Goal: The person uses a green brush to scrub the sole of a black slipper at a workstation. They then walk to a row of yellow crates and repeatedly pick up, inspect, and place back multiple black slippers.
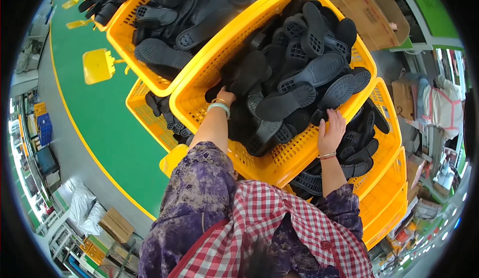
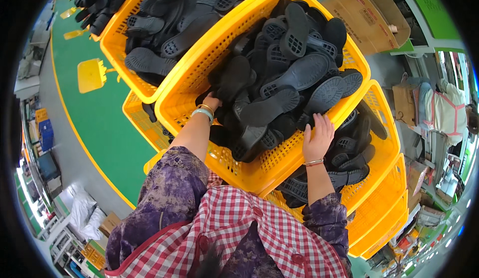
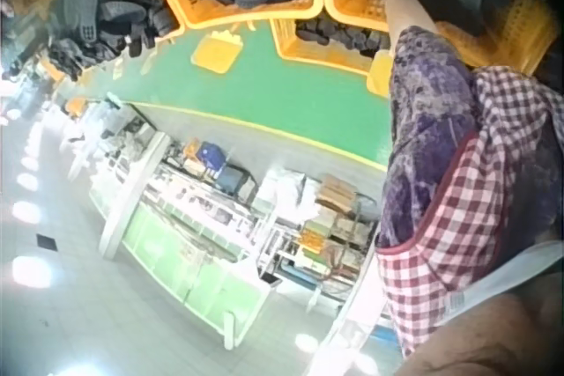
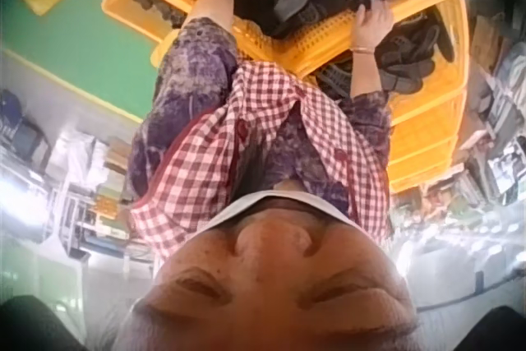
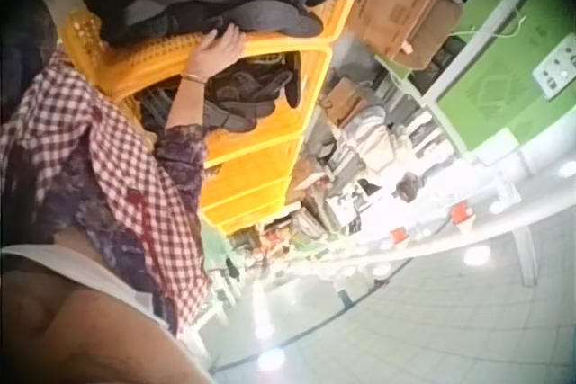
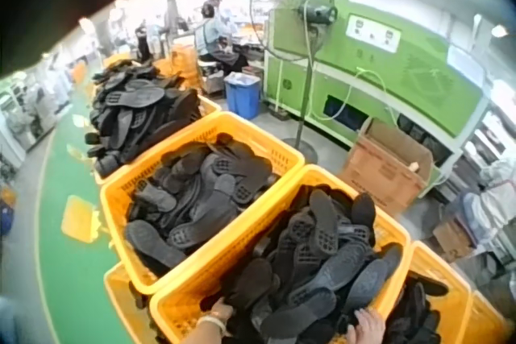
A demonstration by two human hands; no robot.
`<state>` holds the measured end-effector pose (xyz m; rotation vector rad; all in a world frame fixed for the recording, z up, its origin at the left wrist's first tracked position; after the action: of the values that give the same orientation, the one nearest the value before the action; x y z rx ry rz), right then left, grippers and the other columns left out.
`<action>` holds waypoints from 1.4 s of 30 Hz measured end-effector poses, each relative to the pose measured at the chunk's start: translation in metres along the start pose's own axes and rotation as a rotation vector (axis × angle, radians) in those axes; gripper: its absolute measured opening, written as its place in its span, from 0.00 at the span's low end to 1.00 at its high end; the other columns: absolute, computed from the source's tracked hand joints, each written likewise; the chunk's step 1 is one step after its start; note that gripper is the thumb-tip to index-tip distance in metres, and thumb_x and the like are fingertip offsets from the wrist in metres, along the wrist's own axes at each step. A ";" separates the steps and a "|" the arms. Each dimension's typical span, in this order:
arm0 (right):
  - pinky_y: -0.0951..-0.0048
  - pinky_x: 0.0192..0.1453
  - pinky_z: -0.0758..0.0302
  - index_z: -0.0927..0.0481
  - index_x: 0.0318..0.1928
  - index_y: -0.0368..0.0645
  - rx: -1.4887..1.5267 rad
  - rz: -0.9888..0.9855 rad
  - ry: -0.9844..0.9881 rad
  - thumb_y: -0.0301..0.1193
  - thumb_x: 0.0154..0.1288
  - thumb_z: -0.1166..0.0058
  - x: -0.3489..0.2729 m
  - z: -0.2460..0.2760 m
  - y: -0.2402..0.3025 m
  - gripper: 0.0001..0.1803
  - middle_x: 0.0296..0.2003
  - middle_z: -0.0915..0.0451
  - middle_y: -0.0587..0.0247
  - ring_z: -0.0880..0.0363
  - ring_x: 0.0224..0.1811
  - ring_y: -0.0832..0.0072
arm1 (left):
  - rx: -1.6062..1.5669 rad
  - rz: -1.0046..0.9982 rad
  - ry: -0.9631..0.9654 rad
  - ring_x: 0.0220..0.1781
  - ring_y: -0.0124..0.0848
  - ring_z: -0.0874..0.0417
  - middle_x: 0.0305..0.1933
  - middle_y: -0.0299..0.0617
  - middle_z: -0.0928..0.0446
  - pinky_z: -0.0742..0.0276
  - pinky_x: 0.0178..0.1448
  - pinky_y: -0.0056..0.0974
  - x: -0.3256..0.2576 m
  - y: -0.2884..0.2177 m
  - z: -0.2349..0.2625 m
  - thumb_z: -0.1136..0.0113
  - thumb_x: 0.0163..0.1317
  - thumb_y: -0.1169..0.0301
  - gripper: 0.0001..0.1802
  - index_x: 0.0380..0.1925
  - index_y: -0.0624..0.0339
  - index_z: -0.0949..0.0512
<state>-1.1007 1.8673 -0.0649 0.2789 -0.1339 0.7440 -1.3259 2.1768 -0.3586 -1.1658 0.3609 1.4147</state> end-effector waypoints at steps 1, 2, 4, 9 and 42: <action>0.54 0.69 0.45 0.25 0.52 0.45 -0.007 0.011 0.019 0.34 0.61 0.48 -0.001 -0.002 0.000 0.18 0.52 0.24 0.61 0.34 0.62 0.61 | 0.002 -0.028 0.083 0.65 0.46 0.32 0.63 0.55 0.33 0.39 0.68 0.39 0.001 -0.003 -0.010 0.38 0.45 0.71 0.42 0.65 0.60 0.39; 0.54 0.69 0.45 0.24 0.51 0.46 -0.015 0.018 0.041 0.34 0.61 0.48 -0.002 -0.005 0.000 0.17 0.51 0.24 0.61 0.34 0.62 0.61 | 0.007 -0.055 0.170 0.67 0.46 0.34 0.66 0.56 0.36 0.42 0.71 0.39 -0.008 -0.014 -0.017 0.37 0.45 0.71 0.44 0.66 0.60 0.41; 0.54 0.69 0.46 0.23 0.47 0.46 -0.011 -0.013 0.027 0.33 0.60 0.48 -0.001 -0.004 -0.002 0.14 0.49 0.23 0.63 0.33 0.61 0.61 | 0.038 -0.066 0.158 0.65 0.42 0.32 0.63 0.53 0.32 0.40 0.69 0.38 -0.011 -0.028 -0.015 0.27 0.35 0.69 0.52 0.65 0.62 0.41; 0.55 0.70 0.46 0.22 0.47 0.45 0.017 -0.016 0.024 0.31 0.60 0.50 0.003 -0.001 0.002 0.14 0.48 0.22 0.63 0.33 0.61 0.62 | 0.190 -0.128 0.348 0.61 0.39 0.27 0.57 0.46 0.25 0.35 0.66 0.39 -0.013 -0.026 -0.024 0.22 0.37 0.61 0.44 0.58 0.62 0.30; 0.55 0.70 0.44 0.22 0.42 0.43 0.137 -0.016 -0.108 0.25 0.53 0.52 -0.004 0.005 -0.011 0.14 0.48 0.22 0.60 0.31 0.59 0.63 | 0.177 -0.639 0.616 0.54 0.39 0.22 0.48 0.48 0.22 0.26 0.56 0.37 -0.221 -0.199 0.015 0.33 0.49 0.73 0.34 0.58 0.65 0.32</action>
<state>-1.0959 1.8558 -0.0633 0.4503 -0.1835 0.7237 -1.2040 2.1121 -0.0948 -1.3921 0.4731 0.4453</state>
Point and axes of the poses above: each hand's wrist, its own x-axis towards the middle knuckle, its own z-axis out of the back of the hand, y = z × x, the point moved 9 cm from there along x, towards the middle knuckle
